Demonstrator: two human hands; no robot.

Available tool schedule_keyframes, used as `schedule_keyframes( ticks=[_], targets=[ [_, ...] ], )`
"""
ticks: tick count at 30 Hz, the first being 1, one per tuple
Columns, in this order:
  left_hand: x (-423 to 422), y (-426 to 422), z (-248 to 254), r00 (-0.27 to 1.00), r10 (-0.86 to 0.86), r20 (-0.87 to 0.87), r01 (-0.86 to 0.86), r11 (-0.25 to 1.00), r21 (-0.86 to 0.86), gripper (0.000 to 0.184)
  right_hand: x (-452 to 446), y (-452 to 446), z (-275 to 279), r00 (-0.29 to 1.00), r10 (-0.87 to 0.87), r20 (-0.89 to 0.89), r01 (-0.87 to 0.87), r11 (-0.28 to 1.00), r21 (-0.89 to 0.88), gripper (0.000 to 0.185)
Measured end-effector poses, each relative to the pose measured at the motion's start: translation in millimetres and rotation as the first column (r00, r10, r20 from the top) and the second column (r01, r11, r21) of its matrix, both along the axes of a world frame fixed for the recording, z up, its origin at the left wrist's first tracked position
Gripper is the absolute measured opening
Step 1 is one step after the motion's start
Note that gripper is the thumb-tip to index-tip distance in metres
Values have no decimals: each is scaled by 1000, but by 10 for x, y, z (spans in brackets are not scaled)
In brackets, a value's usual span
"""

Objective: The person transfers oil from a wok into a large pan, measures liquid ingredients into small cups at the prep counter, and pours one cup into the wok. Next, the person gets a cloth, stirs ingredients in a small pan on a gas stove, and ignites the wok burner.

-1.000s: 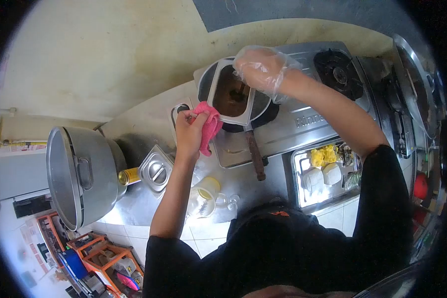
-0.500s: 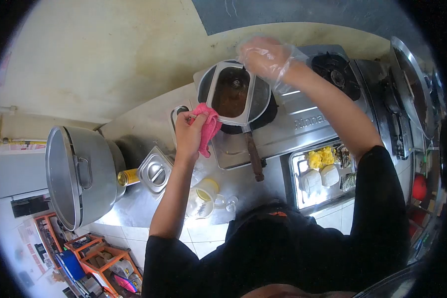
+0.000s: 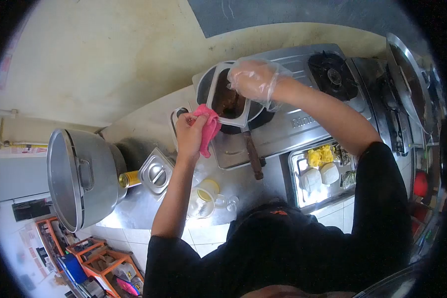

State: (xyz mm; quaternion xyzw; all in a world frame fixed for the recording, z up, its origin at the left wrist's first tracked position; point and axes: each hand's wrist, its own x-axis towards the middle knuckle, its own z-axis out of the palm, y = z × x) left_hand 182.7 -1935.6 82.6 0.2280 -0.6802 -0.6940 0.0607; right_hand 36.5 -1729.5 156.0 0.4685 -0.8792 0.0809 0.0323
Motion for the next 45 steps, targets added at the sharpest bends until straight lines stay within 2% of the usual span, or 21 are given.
schedule_keyframes(
  ticks=[1, 3, 4, 6, 9, 13, 15, 16, 18, 19, 21, 22, 24, 28, 31, 33, 35, 39, 41, 42, 45],
  targets=[
    [-27, 5, 44, 1000, -2, -7, 2, 1000, -1, 28, -78, 27, -8, 1000, -2, -7, 2, 1000, -1, 8],
    [-3, 61, 120, 999, 32, 28, -32, 999, 2, 27, -249, 121, -99, 982, 49, -182, -124, 896, -425, 8],
    [21, 64, 97, 999, 33, 34, -34, 999, 3, 27, -238, 110, -109, 983, 50, -176, -122, 897, -425, 8],
    [-10, 49, 73, 999, 36, 4, -36, 997, 63, 27, -257, 81, -82, 982, -49, -180, 30, 993, -111, 7],
    [13, 78, 100, 999, 52, -9, -51, 996, 79, 28, -377, 120, -78, 998, -37, 56, 55, 929, -365, 6],
    [-31, 37, 74, 999, 36, 6, -36, 999, 34, 29, -266, 90, -120, 996, -26, -88, 18, 995, -96, 6],
    [8, 70, 118, 999, 39, 6, -39, 998, 59, 29, -291, 161, -168, 993, 119, -13, -108, 834, -542, 6],
    [38, 63, 81, 999, 39, 13, -40, 998, 58, 29, -229, 113, -174, 993, 120, -7, -104, 833, -543, 6],
    [2, 33, 21, 999, 38, -17, -37, 998, 59, 29, -150, -9, -132, 998, -60, 8, 61, 997, -52, 6],
    [-30, 45, 77, 999, 37, -26, -35, 998, 58, 29, -209, 17, -138, 998, -62, -1, 62, 997, -54, 6],
    [13, 81, 157, 999, 39, 2, -39, 999, 34, 29, -268, 88, -229, 948, 198, -250, -300, 817, -493, 8],
    [43, 78, 139, 999, 38, 10, -38, 999, 32, 29, -207, 61, -225, 950, 196, -243, -296, 816, -496, 8],
    [15, 60, 123, 999, 19, 29, -20, 1000, 24, 28, -135, 6, -163, 996, 49, -76, -61, 984, -167, 8],
    [36, 96, 139, 998, 53, 26, -55, 997, 57, 28, -259, 57, -117, 986, -55, -155, 41, 995, -95, 10],
    [-11, 52, 48, 999, 54, -7, -54, 998, 34, 27, -212, 93, -319, 981, 120, -151, -167, 920, -354, 9],
    [7, 57, 82, 999, 36, -27, -34, 996, 81, 26, -151, 185, -164, 998, 63, 28, -55, 973, -226, 10],
    [25, 31, 54, 999, 36, -20, -35, 998, 49, 26, -283, 168, -280, 999, 28, -27, -31, 993, -116, 10],
    [-12, 21, -7, 999, 38, -26, -36, 996, 86, 26, -132, 152, -419, 968, 175, -180, -228, 915, -332, 11],
    [7, 35, 63, 999, 36, -1, -36, 997, 61, 26, 1, 150, -436, 948, 225, -226, -318, 723, -613, 14],
    [23, 36, 85, 999, 36, 20, -37, 999, 40, 27, -142, 259, -329, 966, 213, -144, -251, 907, -338, 13],
    [18, 35, 55, 1000, 17, -10, -16, 995, 93, 27, -353, 186, -295, 991, -1, -131, -21, 987, -162, 8]
  ],
)
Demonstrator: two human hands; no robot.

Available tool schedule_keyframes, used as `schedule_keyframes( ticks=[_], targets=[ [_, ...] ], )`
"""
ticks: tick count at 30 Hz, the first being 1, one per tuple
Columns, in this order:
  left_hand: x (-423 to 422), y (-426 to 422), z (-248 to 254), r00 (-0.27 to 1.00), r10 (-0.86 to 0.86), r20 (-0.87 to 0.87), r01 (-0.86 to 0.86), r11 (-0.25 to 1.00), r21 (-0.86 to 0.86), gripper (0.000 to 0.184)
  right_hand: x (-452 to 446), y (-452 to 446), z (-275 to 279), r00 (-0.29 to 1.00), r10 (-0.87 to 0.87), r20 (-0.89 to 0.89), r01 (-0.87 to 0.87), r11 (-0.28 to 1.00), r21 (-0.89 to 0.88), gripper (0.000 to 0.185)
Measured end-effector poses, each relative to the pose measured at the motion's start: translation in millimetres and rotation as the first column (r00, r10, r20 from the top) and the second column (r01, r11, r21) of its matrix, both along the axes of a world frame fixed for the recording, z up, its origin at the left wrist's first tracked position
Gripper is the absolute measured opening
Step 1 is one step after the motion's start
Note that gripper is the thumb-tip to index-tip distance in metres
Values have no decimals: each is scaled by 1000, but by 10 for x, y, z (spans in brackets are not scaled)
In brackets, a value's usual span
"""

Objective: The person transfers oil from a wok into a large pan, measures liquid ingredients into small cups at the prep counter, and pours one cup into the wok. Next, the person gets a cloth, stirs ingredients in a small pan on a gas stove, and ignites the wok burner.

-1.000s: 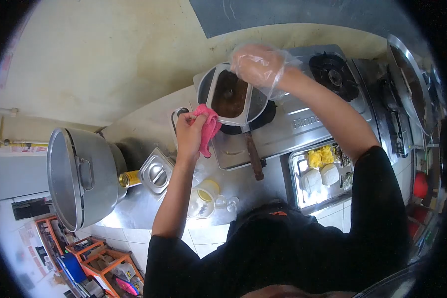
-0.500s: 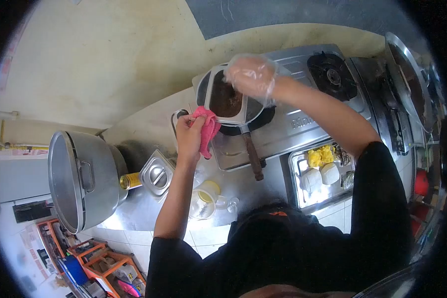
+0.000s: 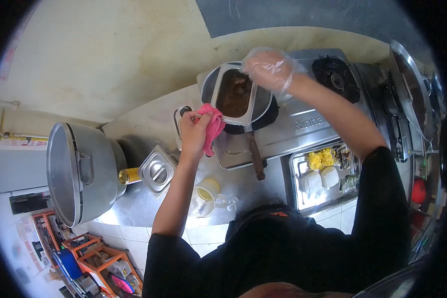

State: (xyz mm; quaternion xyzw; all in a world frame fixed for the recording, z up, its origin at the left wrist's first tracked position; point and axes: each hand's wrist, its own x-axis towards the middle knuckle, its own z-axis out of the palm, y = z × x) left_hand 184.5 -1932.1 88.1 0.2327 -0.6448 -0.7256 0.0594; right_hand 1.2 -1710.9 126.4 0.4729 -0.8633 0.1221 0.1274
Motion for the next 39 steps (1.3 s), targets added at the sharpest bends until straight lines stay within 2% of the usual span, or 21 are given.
schedule_keyframes(
  ticks=[2, 4, 5, 6, 8, 9, 12, 14, 16, 17, 18, 20, 22, 24, 25, 28, 29, 33, 35, 38, 39],
  targets=[
    [-16, 11, -1, 1000, 7, 1, -7, 1000, 3, 28, 275, -81, 73, 1000, 4, 29, -3, 1000, -31, 12],
    [-8, 5, -5, 1000, 18, 16, -18, 1000, 0, 28, 506, -98, 111, 971, 183, 152, -179, 983, -42, 15],
    [-3, 8, 4, 1000, 20, 4, -20, 1000, -13, 29, 438, 21, 138, 910, 368, 191, -328, 921, -212, 17],
    [12, 12, 17, 1000, 25, -11, -25, 999, -25, 29, 304, 15, 170, 907, 372, 196, -331, 919, -213, 17],
    [41, 47, 80, 1000, 25, 7, -25, 999, -37, 29, 57, 4, 264, 940, -18, 340, -37, 988, 152, 17],
    [22, 66, 105, 1000, 12, 22, -11, 998, -54, 30, 55, 7, 118, 987, 121, 109, -126, 991, 39, 18],
    [5, 52, 86, 999, 30, 39, -30, 1000, 3, 30, 409, -68, 28, 951, 302, 64, -286, 940, -188, 18],
    [-2, 27, 46, 1000, 18, 22, -18, 1000, -7, 31, 399, 20, 213, 934, 297, 201, -260, 947, -191, 18],
    [29, 18, 18, 1000, 15, -1, -15, 1000, -8, 31, 143, 23, 247, 986, 31, 165, -49, 993, 108, 17],
    [27, 23, 19, 1000, 11, 4, -11, 1000, -22, 31, 22, -3, 234, 989, 41, 142, -58, 991, 123, 17],
    [11, 37, 28, 1000, 4, 7, -4, 999, -37, 31, 40, -21, 142, 990, 38, 135, -55, 991, 125, 17],
    [-1, 59, 69, 1000, 11, 18, -11, 1000, -8, 31, 271, -149, 115, 976, 189, 106, -177, 978, -113, 15],
    [9, 41, 88, 999, 23, 47, -24, 1000, 14, 31, 341, -91, 194, 957, 255, 141, -248, 966, -68, 15],
    [31, 39, 83, 999, 20, 26, -19, 999, -33, 31, 186, 29, 188, 956, 294, 13, -294, 956, -3, 16],
    [46, 36, 71, 999, 21, 26, -21, 999, -31, 31, 76, -20, 212, 981, 154, 114, -168, 979, 119, 17],
    [17, 73, 60, 1000, 6, 19, -6, 1000, 8, 31, 175, -107, 176, 976, 45, 211, -51, 998, 21, 15],
    [9, 78, 68, 1000, 17, 24, -17, 1000, 24, 31, 324, -184, 190, 986, 85, 141, -99, 991, 92, 14],
    [35, 56, 44, 1000, 26, 12, -26, 1000, 4, 31, 289, -26, 233, 942, 287, 173, -289, 957, -17, 13],
    [46, 48, 45, 999, 27, 21, -26, 999, -18, 31, -12, -22, 164, 960, -19, 278, 5, 999, 52, 13],
    [21, 76, 75, 999, 35, 27, -34, 999, -23, 30, 160, -167, 166, 990, 111, 92, -115, 992, 43, 12],
    [23, 78, 75, 998, 51, 36, -51, 999, -7, 29, 313, -219, 230, 980, 117, 158, -133, 987, 95, 11]
  ],
)
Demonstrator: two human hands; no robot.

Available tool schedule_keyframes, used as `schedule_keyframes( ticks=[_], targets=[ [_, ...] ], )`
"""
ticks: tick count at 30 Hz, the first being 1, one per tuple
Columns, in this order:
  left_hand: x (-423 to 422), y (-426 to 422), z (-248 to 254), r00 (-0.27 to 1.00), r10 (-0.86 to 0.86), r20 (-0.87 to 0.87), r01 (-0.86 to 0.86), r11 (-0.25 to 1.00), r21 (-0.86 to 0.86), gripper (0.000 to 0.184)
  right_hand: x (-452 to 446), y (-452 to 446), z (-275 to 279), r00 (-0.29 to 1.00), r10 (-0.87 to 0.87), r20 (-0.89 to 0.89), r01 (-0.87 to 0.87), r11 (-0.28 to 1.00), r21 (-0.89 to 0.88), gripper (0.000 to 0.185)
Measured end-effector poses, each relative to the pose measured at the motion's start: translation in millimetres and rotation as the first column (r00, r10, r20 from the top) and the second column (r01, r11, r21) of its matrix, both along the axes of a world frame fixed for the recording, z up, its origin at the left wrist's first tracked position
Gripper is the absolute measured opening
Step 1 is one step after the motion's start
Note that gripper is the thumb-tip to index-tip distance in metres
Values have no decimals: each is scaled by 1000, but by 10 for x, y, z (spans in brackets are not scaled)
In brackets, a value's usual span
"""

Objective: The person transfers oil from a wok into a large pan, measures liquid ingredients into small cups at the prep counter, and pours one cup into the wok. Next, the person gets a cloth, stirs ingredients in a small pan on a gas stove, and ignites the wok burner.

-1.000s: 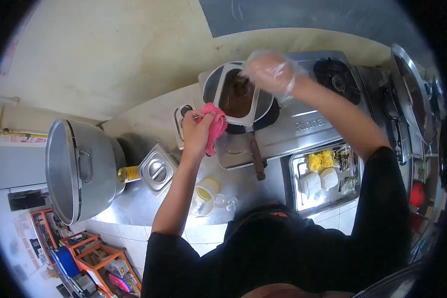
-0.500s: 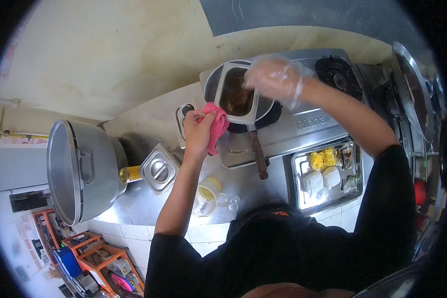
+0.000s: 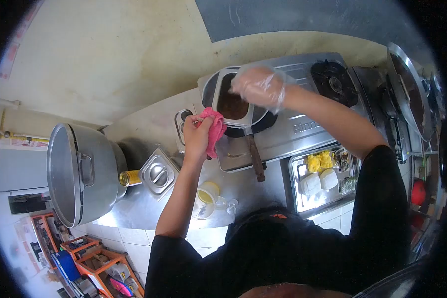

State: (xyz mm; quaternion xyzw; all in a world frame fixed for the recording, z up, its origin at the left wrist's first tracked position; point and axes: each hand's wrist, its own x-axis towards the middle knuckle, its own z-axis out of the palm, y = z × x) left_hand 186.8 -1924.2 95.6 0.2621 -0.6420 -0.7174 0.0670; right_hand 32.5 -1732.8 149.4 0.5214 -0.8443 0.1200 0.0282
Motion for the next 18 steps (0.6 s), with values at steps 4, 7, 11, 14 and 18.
schedule_keyframes(
  ticks=[4, 7, 11, 14, 18],
  targets=[
    [20, -24, -21, 997, -2, -73, 7, 998, 58, 28, -196, 112, -40, 997, 46, 66, -36, 990, -138, 11],
    [26, 7, 34, 999, -1, -40, 3, 998, 58, 27, -277, 91, -10, 991, 75, -108, -116, 887, -447, 8],
    [-10, -15, -13, 999, -7, -46, 10, 998, 60, 29, -264, 56, 47, 994, -99, -51, 89, 982, -166, 7],
    [35, -47, -102, 999, -3, -43, 5, 998, 60, 30, -307, 69, 65, 967, -65, 246, 137, 947, -289, 6],
    [-1, -42, -76, 1000, -7, -30, 8, 1000, 27, 31, -441, 111, -67, 986, -118, -119, 101, 986, -136, 7]
  ],
)
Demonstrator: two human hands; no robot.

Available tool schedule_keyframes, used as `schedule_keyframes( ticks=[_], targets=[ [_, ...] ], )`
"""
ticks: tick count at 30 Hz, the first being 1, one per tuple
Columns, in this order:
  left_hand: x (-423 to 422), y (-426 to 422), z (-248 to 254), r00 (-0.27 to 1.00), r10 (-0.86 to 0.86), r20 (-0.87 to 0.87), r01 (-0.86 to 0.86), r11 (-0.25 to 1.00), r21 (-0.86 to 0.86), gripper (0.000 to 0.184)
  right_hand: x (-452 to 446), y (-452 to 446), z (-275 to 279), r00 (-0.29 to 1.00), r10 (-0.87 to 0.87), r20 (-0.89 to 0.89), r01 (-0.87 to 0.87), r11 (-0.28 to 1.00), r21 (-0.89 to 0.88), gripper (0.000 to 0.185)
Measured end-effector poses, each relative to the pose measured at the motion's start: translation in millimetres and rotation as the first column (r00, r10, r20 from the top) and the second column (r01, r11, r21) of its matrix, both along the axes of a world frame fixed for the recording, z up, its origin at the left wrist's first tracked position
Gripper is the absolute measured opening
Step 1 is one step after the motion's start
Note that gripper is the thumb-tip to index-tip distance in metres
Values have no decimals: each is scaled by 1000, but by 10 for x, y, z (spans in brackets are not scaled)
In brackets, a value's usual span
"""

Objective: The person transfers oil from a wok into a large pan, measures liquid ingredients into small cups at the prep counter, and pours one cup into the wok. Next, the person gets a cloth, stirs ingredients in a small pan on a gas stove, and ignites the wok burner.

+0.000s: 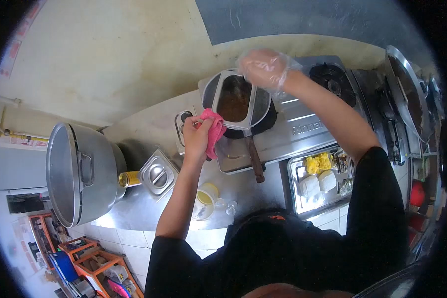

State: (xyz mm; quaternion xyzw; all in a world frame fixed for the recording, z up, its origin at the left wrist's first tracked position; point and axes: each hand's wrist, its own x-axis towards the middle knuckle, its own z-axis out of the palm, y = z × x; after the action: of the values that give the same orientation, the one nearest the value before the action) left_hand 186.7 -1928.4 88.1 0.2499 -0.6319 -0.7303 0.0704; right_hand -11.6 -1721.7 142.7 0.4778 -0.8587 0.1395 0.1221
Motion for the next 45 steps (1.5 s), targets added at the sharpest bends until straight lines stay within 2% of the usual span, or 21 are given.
schedule_keyframes(
  ticks=[1, 2, 4, 8, 11, 14, 16, 20, 23, 25, 26, 28, 29, 31, 32, 34, 36, 38, 39, 41, 45],
  targets=[
    [21, 14, 6, 1000, 0, 7, 0, 1000, 3, 31, 16, 32, -4, 994, 106, -2, -101, 940, -326, 8],
    [26, 33, 27, 1000, 5, 0, -5, 1000, 22, 30, 55, 18, -30, 995, 104, 3, -97, 941, -325, 8],
    [6, 36, 56, 1000, -1, -19, 2, 999, 33, 29, 121, -48, -31, 997, -74, -21, 76, 989, 131, 8],
    [41, 50, 42, 1000, 6, -19, -5, 999, 35, 27, 167, -45, -92, 989, 55, 139, -25, 978, -208, 6],
    [-10, 4, -27, 999, -7, -47, 8, 1000, 28, 26, 285, -75, -119, 992, 116, -48, -120, 989, -81, 6],
    [35, 52, 24, 1000, 5, -22, -5, 1000, 26, 25, 426, -108, -4, 1000, 15, 21, -12, 995, -101, 6],
    [12, 59, 59, 1000, 8, -30, -7, 1000, 21, 25, 475, -118, 121, 997, -14, 71, 5, 991, 134, 7],
    [48, 40, -25, 1000, 4, -11, -3, 1000, 20, 27, 256, -26, -70, 989, 94, -111, -111, 981, -158, 9],
    [-19, -9, -32, 1000, -5, -22, 6, 999, 46, 31, 108, 5, -42, 998, 53, -39, -55, 997, -60, 9],
    [43, -12, -30, 1000, -25, 4, 25, 998, 62, 34, 166, 17, -106, 927, -80, 367, 137, 982, -133, 16],
    [24, 1, 12, 999, -44, 10, 43, 998, 49, 38, 209, 44, -37, 925, -94, 367, 152, 979, -133, 16],
    [-16, 25, 66, 999, -37, 21, 36, 999, 30, 45, 266, 83, 176, 952, -208, 226, 166, 967, 194, 28],
    [-39, -22, 34, 998, -45, 38, 43, 998, 42, 45, 311, 166, 178, 946, -218, 240, 169, 964, 207, 28],
    [-111, -149, -108, 978, -208, 20, 202, 967, 158, 39, 471, 370, 78, 967, -253, -42, 245, 959, -143, 36],
    [-121, -149, -111, 976, -213, 38, 203, 964, 174, 39, 607, 484, 135, 966, -257, -25, 252, 959, -126, 36],
    [-131, -143, -74, 974, -223, 31, 219, 970, 103, 30, 961, 731, 257, 932, -335, -138, 248, 869, -428, 34],
    [-108, -113, -11, 973, -231, 12, 227, 963, 143, 26, 1491, 917, -70, 842, -436, 318, 539, 654, -531, 31],
    [-104, -111, -13, 971, -240, -17, 239, 955, 173, 22, 2084, 1054, -542, 609, -588, 532, 756, 633, -165, 26],
    [-101, -131, -68, 974, -227, -24, 228, 957, 178, 20, 2382, 1140, -1174, 786, -503, 360, 607, 738, -294, 22],
    [-104, -126, -60, 974, -225, -35, 227, 958, 177, 18, 2890, 1057, -1829, 583, -429, 690, 663, 742, -99, 27],
    [-24, -49, 29, 978, -202, -49, 208, 961, 183, 16, 3119, 745, -2436, 501, -201, 842, 665, 712, -225, 34]
  ],
)
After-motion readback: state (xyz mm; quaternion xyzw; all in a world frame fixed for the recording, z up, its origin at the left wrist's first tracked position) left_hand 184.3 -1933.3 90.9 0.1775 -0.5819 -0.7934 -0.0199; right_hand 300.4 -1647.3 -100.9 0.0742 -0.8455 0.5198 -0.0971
